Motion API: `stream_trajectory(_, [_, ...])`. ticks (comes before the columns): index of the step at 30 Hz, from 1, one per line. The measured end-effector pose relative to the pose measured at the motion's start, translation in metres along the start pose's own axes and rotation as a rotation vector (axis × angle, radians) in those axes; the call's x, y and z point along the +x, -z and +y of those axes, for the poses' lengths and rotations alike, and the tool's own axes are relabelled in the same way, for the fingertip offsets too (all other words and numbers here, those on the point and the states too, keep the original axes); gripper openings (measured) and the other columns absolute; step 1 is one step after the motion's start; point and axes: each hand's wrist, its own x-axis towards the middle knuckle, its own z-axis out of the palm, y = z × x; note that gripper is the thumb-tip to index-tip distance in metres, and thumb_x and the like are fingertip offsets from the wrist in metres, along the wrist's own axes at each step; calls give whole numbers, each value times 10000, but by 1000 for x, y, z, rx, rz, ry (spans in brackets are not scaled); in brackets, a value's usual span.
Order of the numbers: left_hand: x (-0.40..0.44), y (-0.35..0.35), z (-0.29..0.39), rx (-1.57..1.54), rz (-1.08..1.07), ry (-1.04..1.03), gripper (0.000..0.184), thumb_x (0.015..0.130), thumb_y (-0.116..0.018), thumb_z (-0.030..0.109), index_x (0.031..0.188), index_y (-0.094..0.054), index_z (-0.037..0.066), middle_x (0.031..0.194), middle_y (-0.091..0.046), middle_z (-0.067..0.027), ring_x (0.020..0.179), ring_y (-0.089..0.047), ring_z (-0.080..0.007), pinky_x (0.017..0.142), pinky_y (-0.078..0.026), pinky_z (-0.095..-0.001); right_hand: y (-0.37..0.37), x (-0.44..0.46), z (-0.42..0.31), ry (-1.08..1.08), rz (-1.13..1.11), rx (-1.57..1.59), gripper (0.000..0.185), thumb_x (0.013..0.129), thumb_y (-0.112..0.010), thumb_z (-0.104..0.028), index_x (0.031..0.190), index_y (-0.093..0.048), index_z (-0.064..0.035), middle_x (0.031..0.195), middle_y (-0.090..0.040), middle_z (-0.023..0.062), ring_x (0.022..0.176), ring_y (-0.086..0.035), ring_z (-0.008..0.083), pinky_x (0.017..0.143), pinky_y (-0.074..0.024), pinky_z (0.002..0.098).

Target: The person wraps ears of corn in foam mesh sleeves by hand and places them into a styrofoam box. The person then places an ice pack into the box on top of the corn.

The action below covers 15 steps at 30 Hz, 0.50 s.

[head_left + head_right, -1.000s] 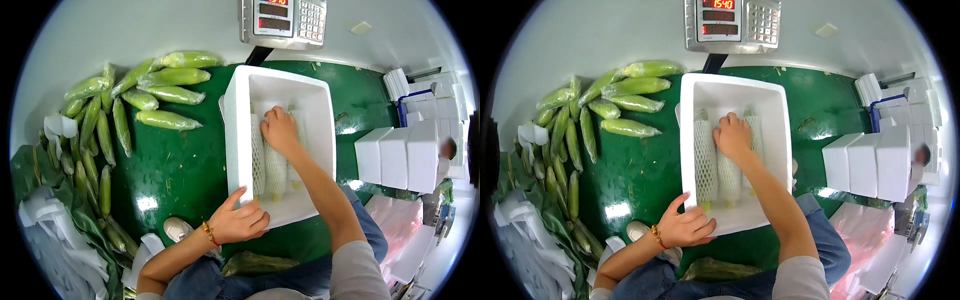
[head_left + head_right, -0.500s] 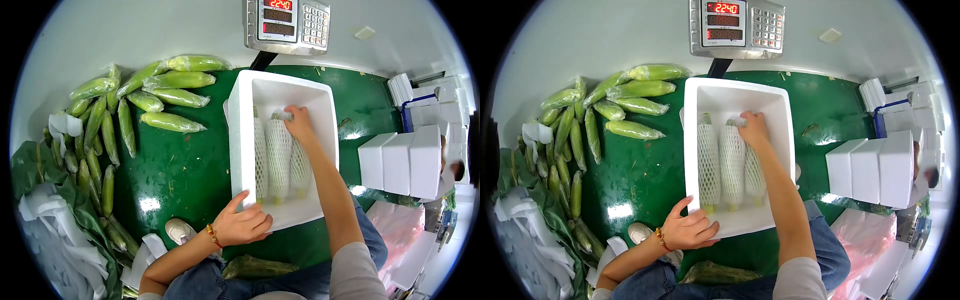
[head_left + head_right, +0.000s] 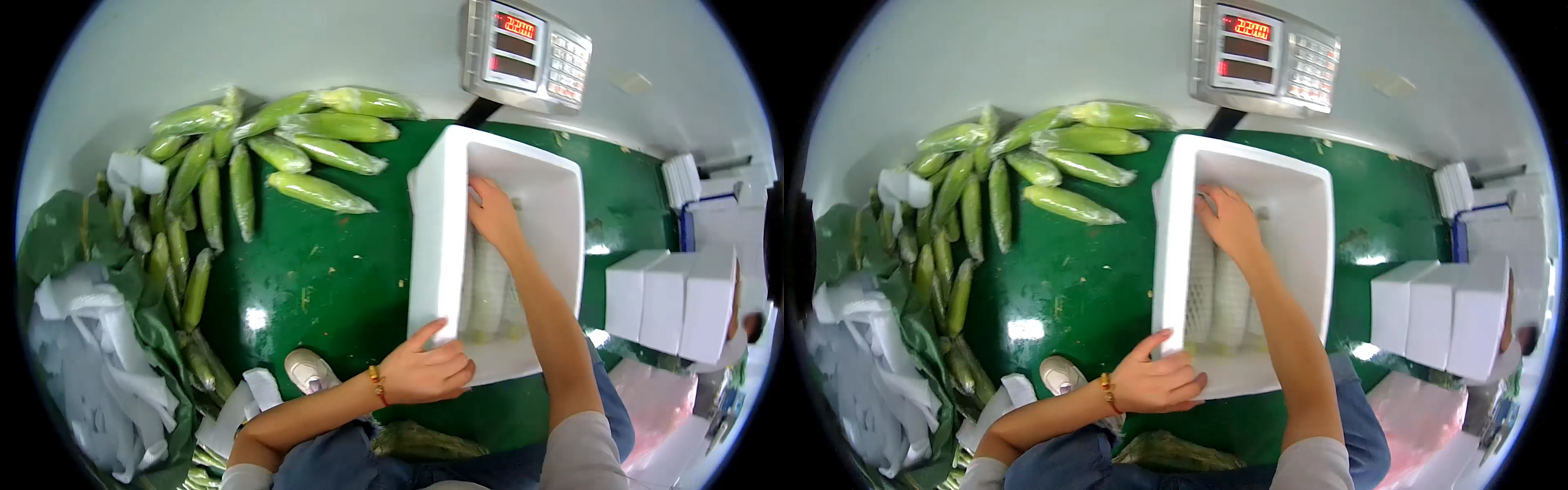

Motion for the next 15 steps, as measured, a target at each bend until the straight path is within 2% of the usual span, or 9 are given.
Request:
stream_trajectory(1, [-2, -2, 1, 14, 18, 3, 292, 752, -682, 364, 955, -613, 166, 851, -511, 37, 943, -554, -108, 1029, -361, -495, -11, 6, 6, 36, -71, -2, 300, 857, -556, -231, 1073, -612, -29, 1053, -610, 182, 1020, -563, 361, 857, -456, 423])
stream_trajectory(2, [-3, -3, 2, 29, 21, 9, 275, 766, -668, 358, 950, -614, 161, 849, -513, 32, 982, -539, -107, 1038, -363, -487, -13, 8, -7, -83, -174, -33, 298, 853, -540, -213, 1075, -609, -26, 1061, -610, 196, 986, -578, 384, 848, -463, 440])
stream_trajectory(4, [-4, -3, 3, 26, 39, 14, 255, 776, -657, 344, 936, -610, 151, 852, -517, 30, 1003, -527, -110, 1040, -369, -478, -15, 8, -20, -177, -185, -85, 290, 852, -520, -198, 1058, -610, -15, 1076, -608, 216, 969, -584, 401, 840, -466, 453])
stream_trajectory(8, [-5, -7, 3, -2, 82, 2, 201, 800, -627, 292, 915, -605, 129, 874, -535, 21, 1011, -524, -126, 1045, -376, -474, -14, 9, -4, -124, -248, -130, 332, 874, -492, -205, 1118, -589, -2, 1064, -619, 238, 967, -590, 420, 836, -471, 439])
stream_trajectory(10, [-6, -10, 6, -34, 138, 29, 194, 804, -618, 271, 932, -610, 125, 910, -549, 17, 1028, -523, -133, 1051, -368, -482, -15, -5, -8, -150, -36, 24, 354, 906, -489, -235, 1167, -577, -13, 1060, -632, 214, 979, -609, 345, 855, -468, 407])
stream_trajectory(11, [-10, -16, 5, -122, 123, 25, 330, 771, -662, 306, 1024, -594, 104, 1067, -561, -26, 1140, -500, -187, 1064, -346, -504, -10, -12, -20, -241, -52, 188, 371, 918, -487, -244, 1199, -555, -12, 1092, -624, 190, 997, -600, 292, 869, -461, 384])
stream_trajectory(12, [-9, -14, 3, -166, 128, 16, 390, 757, -678, 317, 1061, -577, 95, 1124, -544, -50, 1177, -479, -214, 1067, -338, -510, -3, -17, -39, -337, -84, 353, 389, 930, -485, -253, 1231, -532, -11, 1124, -615, 165, 1015, -591, 240, 883, -454, 361])
stream_trajectory(14, [-9, -6, 1, -266, 138, 6, 512, 729, -710, 338, 1136, -543, 77, 1238, -509, -99, 1251, -435, -266, 1074, -322, -522, 3, -31, -96, -860, 137, 1181, 442, 914, -533, -229, 1288, -464, -4, 1168, -582, 138, 1026, -564, 200, 894, -443, 344])
stream_trajectory(15, [-13, -7, 1, -308, 143, -8, 554, 719, -719, 347, 1159, -527, 70, 1270, -487, -119, 1269, -415, -286, 1076, -317, -523, 2, -35, -111, -798, 84, 997, 472, 885, -551, -205, 1297, -445, 1, 1164, -580, 140, 1021, -565, 209, 892, -444, 346])
